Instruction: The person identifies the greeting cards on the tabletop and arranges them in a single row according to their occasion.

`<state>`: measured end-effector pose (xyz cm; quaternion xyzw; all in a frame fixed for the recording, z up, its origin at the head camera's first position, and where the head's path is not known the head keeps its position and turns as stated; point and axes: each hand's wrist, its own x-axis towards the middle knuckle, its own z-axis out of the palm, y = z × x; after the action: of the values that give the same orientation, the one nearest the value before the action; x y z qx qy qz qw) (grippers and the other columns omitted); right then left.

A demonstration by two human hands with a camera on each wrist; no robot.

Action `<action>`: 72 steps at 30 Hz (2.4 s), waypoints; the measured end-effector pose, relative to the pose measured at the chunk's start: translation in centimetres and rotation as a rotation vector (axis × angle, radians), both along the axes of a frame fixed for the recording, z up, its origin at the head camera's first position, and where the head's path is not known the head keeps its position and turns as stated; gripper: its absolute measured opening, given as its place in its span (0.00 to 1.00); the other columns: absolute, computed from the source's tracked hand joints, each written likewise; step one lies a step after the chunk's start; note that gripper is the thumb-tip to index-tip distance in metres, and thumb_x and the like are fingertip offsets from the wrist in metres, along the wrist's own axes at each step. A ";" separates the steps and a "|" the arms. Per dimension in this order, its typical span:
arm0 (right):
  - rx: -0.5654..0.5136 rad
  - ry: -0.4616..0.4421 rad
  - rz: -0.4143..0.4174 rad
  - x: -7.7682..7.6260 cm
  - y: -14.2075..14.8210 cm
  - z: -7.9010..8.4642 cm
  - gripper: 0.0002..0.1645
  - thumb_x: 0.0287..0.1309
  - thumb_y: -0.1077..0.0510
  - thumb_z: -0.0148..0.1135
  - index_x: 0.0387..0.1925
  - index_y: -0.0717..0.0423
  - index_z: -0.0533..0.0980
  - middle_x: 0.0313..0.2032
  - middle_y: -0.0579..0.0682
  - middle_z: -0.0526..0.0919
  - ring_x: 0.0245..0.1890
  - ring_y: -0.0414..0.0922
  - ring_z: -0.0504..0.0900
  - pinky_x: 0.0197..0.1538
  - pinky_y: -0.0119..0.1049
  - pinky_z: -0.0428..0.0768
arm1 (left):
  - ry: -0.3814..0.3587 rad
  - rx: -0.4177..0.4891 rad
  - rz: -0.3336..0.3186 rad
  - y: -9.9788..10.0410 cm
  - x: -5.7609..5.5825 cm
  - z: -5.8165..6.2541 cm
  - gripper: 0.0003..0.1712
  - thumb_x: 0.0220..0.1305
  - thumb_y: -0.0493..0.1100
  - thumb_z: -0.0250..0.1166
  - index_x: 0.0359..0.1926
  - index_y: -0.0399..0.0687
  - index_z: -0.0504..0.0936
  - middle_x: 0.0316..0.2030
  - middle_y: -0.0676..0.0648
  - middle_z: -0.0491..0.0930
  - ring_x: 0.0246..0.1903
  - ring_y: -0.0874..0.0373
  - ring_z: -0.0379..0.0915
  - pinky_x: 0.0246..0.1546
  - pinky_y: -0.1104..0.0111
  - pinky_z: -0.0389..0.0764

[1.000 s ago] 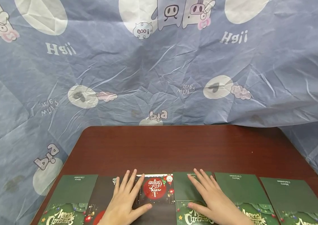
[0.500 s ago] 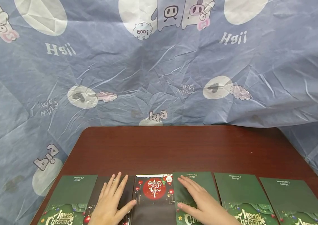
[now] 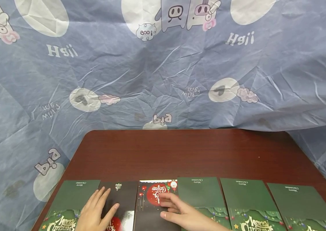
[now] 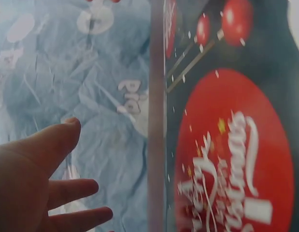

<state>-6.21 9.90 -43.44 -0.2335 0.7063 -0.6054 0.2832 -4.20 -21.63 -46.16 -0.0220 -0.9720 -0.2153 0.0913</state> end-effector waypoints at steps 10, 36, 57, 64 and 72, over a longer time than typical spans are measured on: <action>-0.182 -0.171 0.012 -0.3 -3.6 -1.0 0.32 0.66 0.55 0.53 0.65 0.65 0.57 0.62 0.64 0.65 0.56 0.51 0.73 0.53 0.34 0.75 | -0.191 0.037 0.155 -2.0 0.9 -0.7 0.40 0.65 0.66 0.51 0.60 0.35 0.70 0.57 0.29 0.69 0.55 0.31 0.64 0.52 0.39 0.64; -0.358 -0.492 -0.108 -0.3 -7.6 -4.2 0.34 0.64 0.61 0.49 0.62 0.82 0.51 0.60 0.73 0.63 0.59 0.63 0.68 0.55 0.51 0.73 | -0.339 0.105 0.415 -2.3 0.8 -2.0 0.44 0.60 0.71 0.51 0.55 0.36 0.74 0.47 0.29 0.76 0.44 0.36 0.71 0.41 0.43 0.71; -0.340 -0.482 -0.173 -1.4 -7.2 -3.3 0.32 0.62 0.60 0.53 0.63 0.75 0.59 0.61 0.68 0.65 0.53 0.55 0.74 0.53 0.44 0.76 | -0.094 0.071 0.358 -1.1 1.0 -0.6 0.20 0.60 0.46 0.62 0.48 0.37 0.80 0.41 0.36 0.81 0.35 0.42 0.76 0.35 0.48 0.75; -0.315 -0.443 -0.198 -2.1 -6.0 -2.7 0.31 0.65 0.58 0.51 0.64 0.71 0.61 0.62 0.65 0.66 0.52 0.52 0.75 0.53 0.43 0.75 | -0.104 0.069 0.298 -0.4 0.1 0.5 0.21 0.61 0.49 0.62 0.50 0.40 0.81 0.36 0.44 0.81 0.31 0.48 0.76 0.31 0.52 0.75; -0.285 -0.422 -0.256 -3.3 -4.4 -1.9 0.31 0.65 0.55 0.52 0.65 0.67 0.62 0.62 0.61 0.67 0.53 0.47 0.73 0.54 0.41 0.74 | -0.008 0.068 0.203 1.1 -1.4 1.1 0.18 0.60 0.47 0.64 0.48 0.42 0.82 0.43 0.40 0.81 0.34 0.46 0.79 0.34 0.51 0.78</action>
<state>-9.56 5.54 -45.29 -0.0487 0.5632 -0.7648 0.3092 -5.59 -20.50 -45.10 0.0804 -0.9618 -0.2378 0.1095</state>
